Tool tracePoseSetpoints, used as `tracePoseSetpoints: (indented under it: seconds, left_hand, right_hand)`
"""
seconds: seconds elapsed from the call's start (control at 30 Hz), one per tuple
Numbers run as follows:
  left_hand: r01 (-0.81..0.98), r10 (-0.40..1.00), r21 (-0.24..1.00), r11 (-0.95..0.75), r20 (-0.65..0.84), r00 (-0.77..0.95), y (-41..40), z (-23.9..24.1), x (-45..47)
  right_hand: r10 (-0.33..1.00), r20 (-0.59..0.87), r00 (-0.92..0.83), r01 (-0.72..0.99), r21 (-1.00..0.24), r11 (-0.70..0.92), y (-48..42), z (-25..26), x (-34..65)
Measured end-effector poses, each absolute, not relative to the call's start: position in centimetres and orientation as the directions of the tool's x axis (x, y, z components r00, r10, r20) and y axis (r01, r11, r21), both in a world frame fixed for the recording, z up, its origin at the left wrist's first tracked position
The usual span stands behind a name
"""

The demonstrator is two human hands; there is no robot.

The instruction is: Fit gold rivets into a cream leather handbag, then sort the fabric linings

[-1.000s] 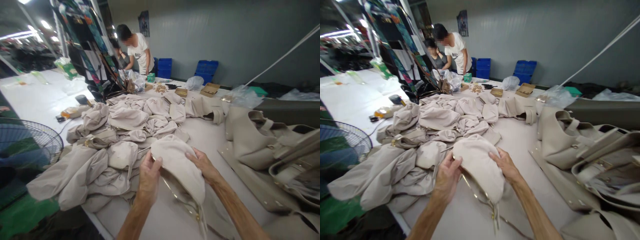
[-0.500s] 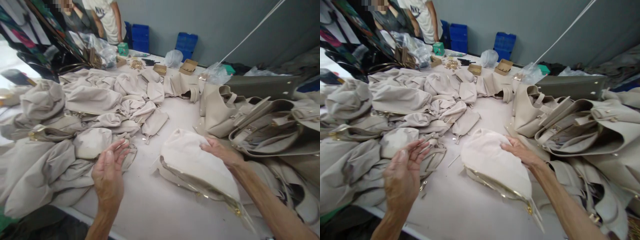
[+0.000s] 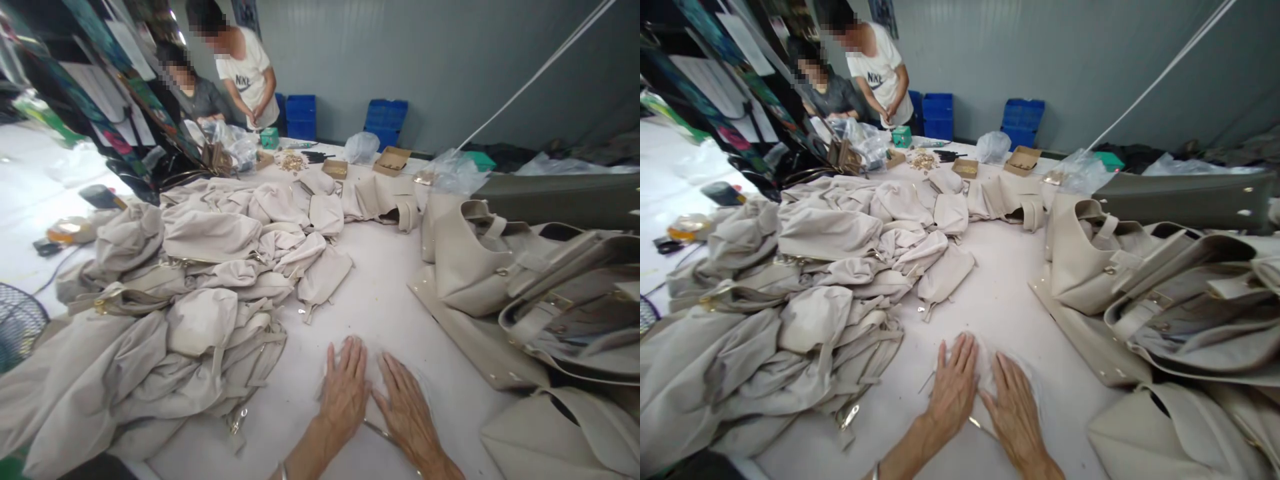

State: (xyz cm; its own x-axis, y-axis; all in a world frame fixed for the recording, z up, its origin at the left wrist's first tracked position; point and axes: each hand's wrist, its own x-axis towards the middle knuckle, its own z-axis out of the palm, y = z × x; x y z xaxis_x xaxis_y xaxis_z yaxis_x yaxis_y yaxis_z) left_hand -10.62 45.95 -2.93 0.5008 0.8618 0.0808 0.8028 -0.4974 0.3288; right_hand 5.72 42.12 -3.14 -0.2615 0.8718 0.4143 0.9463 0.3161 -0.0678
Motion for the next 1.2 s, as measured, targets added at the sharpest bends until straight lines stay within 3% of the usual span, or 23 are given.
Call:
tracePoseSetpoints:
  seconds: [0.2,0.33,0.43,0.7,0.93,1.07,1.2]
  left_hand:
    - [0.739,0.865,0.463,-0.489,0.149,0.478,46.2,-3.5,-10.7]
    - [0.716,0.952,0.627,-0.306,0.184,0.246,49.3,-1.8,-12.2]
    - [0.754,0.968,0.613,-0.235,0.221,0.121,53.8,-0.3,-14.3]
    - [0.738,0.958,0.613,-0.283,0.225,0.181,63.2,-2.4,-17.9]
    - [0.652,0.980,0.733,-0.196,0.128,0.152,61.3,-2.3,-17.1]
    - [0.506,0.995,0.859,-0.079,0.035,0.096,60.6,-1.4,-16.5]
    - [0.237,0.988,0.964,0.121,-0.140,0.068,60.7,0.7,-18.1]
  right_hand:
    - [0.919,0.349,-0.182,0.940,-0.211,0.266,42.4,-6.9,6.7]
    - [0.976,0.210,-0.053,0.860,-0.487,0.151,42.6,-4.3,7.4]
    - [0.993,0.104,0.052,0.765,-0.643,0.027,42.9,-1.7,8.2]
    - [0.945,0.321,-0.063,0.795,-0.556,0.242,42.5,1.1,6.1]
    - [0.966,0.259,-0.028,0.650,-0.729,0.214,43.7,3.5,3.3]
    - [0.964,0.258,-0.068,0.611,-0.752,0.245,44.4,4.8,1.5]
    - [0.969,0.218,-0.115,0.548,-0.800,0.246,44.3,5.7,0.4]
